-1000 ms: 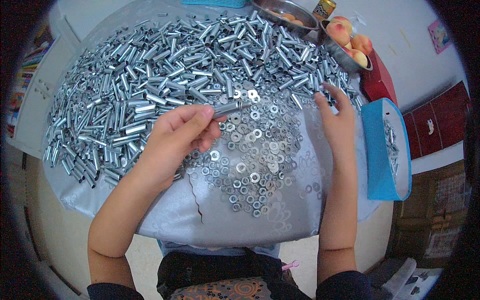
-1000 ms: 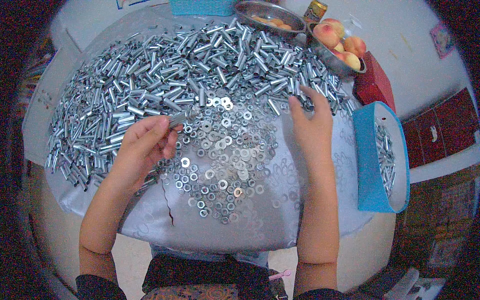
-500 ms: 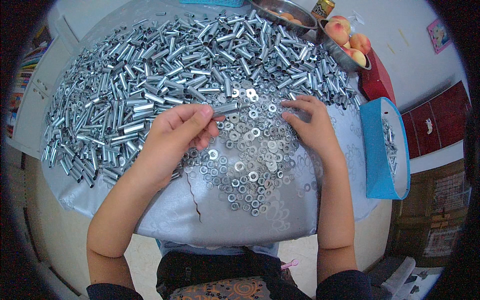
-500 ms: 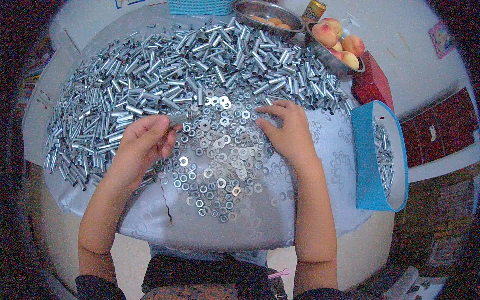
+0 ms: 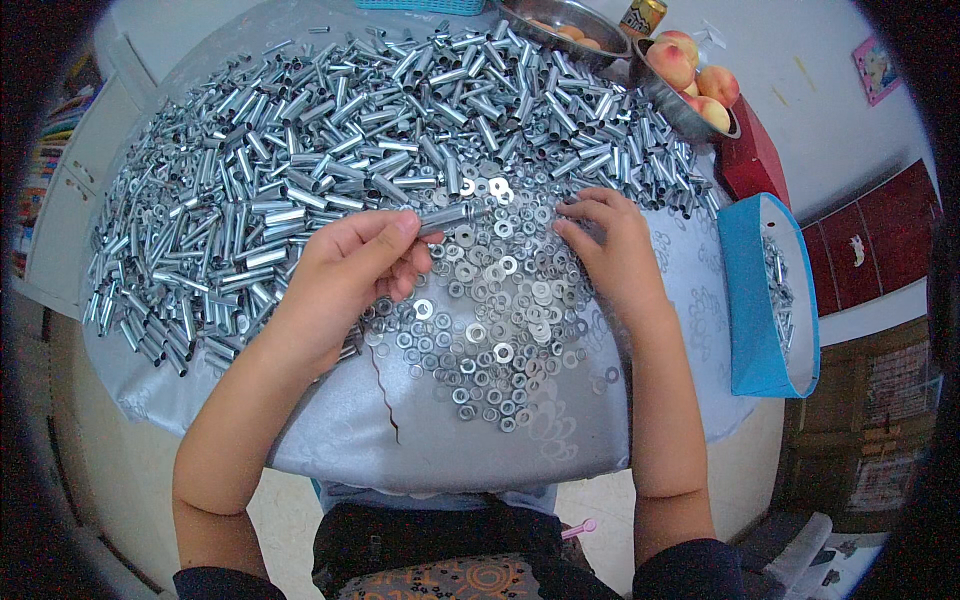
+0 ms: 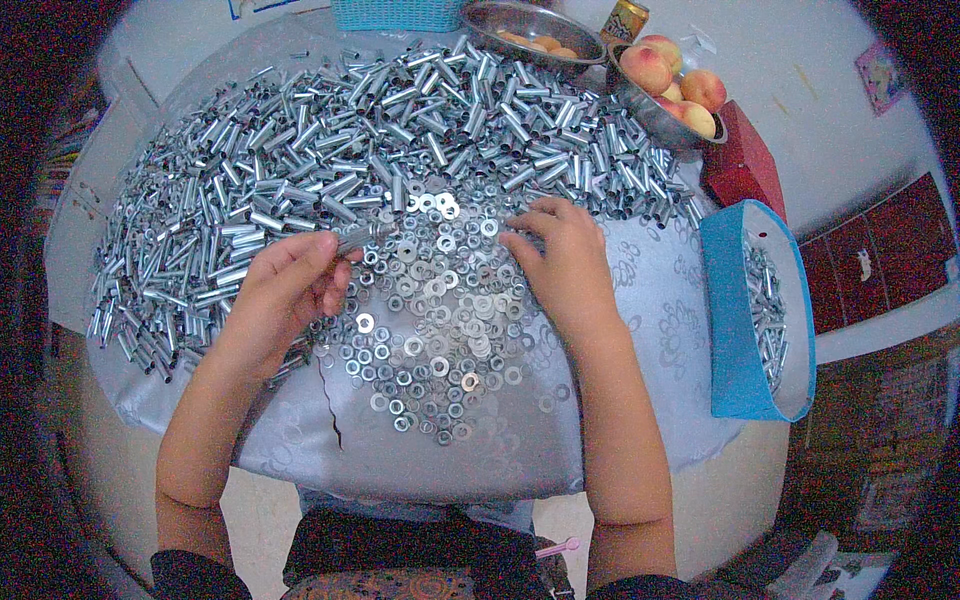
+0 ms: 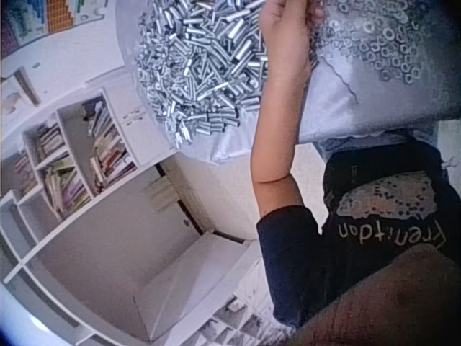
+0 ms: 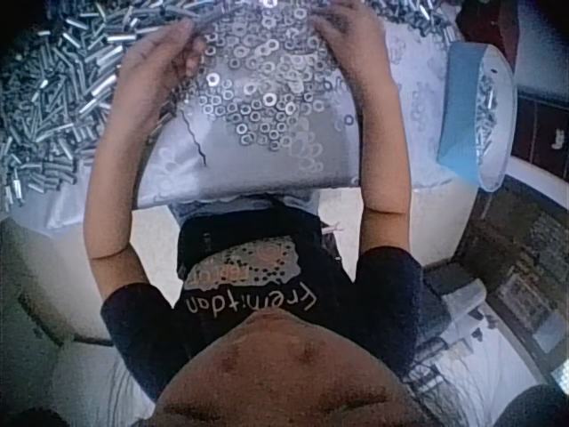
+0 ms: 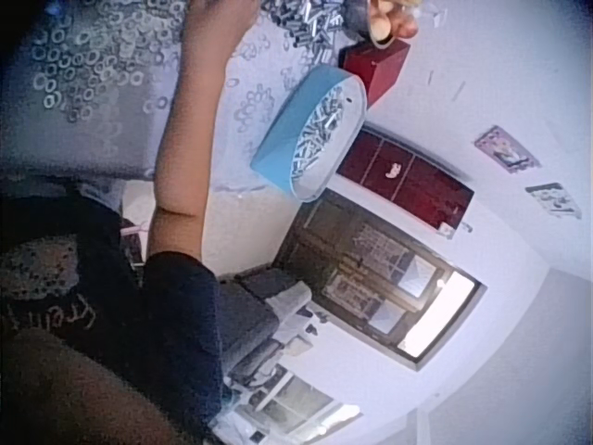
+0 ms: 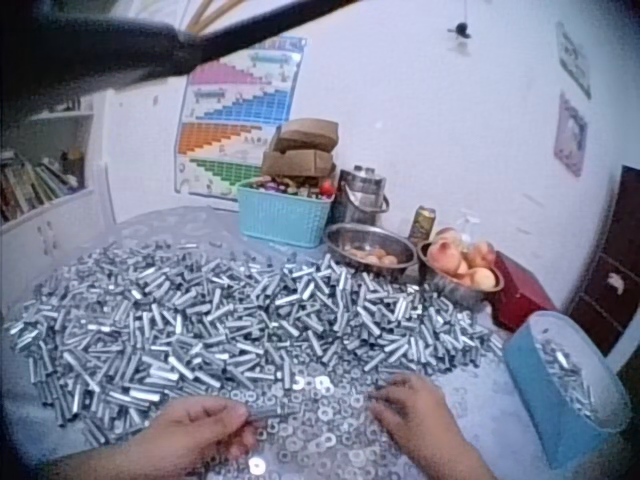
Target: The person repeatedly picks up cylindrical metal sleeves and washers from a large pile on a table, threads the washers onto the sleeves, and places the assembled units into a blue container. The task continues throughout the clip with consistent hand movements.
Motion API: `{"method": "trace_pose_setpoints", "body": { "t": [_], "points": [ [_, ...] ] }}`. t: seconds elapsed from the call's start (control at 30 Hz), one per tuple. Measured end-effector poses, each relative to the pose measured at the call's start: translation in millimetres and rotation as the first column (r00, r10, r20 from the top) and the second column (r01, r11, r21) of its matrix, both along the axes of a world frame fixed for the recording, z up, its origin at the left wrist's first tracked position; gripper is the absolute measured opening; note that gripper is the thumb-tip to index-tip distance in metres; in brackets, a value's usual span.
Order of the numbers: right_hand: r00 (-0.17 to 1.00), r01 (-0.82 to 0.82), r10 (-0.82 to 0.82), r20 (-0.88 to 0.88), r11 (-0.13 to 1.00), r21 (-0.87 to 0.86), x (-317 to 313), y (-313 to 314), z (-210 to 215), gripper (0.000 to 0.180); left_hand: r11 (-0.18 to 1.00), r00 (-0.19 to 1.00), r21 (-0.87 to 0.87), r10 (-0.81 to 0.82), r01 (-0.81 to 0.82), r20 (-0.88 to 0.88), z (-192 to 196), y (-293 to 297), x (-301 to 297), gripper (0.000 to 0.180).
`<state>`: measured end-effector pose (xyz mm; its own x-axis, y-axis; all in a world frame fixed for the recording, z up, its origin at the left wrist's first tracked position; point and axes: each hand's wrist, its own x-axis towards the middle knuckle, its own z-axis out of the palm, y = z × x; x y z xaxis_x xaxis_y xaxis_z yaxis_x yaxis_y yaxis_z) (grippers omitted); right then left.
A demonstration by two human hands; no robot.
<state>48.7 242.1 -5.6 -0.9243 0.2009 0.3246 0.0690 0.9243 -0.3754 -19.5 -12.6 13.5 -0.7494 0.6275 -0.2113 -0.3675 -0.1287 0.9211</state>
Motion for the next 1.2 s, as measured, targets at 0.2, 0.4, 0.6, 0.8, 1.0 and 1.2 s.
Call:
{"method": "trace_pose_setpoints", "body": {
  "t": [0.2, 0.4, 0.6, 0.8, 1.0, 1.2],
  "points": [
    [0.982, 0.031, -0.022, -0.188, 0.998, 0.048, 0, 4, 1, 0.017, 1.0, 0.999, -0.019, -0.02, 0.019, -0.037, 0, 0, 1, 0.026],
    [0.869, 0.22, -0.329, -0.37, 0.926, -0.306, 8, 36, 27, 0.017, 0.998, 0.997, -0.042, -0.038, 0.036, -0.064, -1, 1, 3, 0.026],
    [0.997, -0.08, 0.039, -0.072, 0.652, -0.754, 4, -47, 26, 0.018, 0.992, 0.993, -0.111, -0.066, 0.055, -0.098, -5, -1, 1, 0.026],
    [0.935, -0.356, 0.247, -0.256, 0.627, -0.693, 8, -64, 17, 0.023, 0.992, 0.99, -0.117, -0.062, 0.048, -0.123, -3, 0, 2, 0.026],
    [0.902, -0.431, 0.284, -0.325, 0.634, -0.642, 6, -61, 13, 0.023, 0.987, 0.989, -0.149, -0.081, 0.062, -0.125, -2, 2, 4, 0.025],
    [0.914, -0.4, 0.306, -0.265, 0.78, -0.48, 8, -62, 17, 0.02, 0.989, 0.976, -0.141, -0.062, 0.032, -0.21, -9, 2, 2, 0.022]
  ]
}}
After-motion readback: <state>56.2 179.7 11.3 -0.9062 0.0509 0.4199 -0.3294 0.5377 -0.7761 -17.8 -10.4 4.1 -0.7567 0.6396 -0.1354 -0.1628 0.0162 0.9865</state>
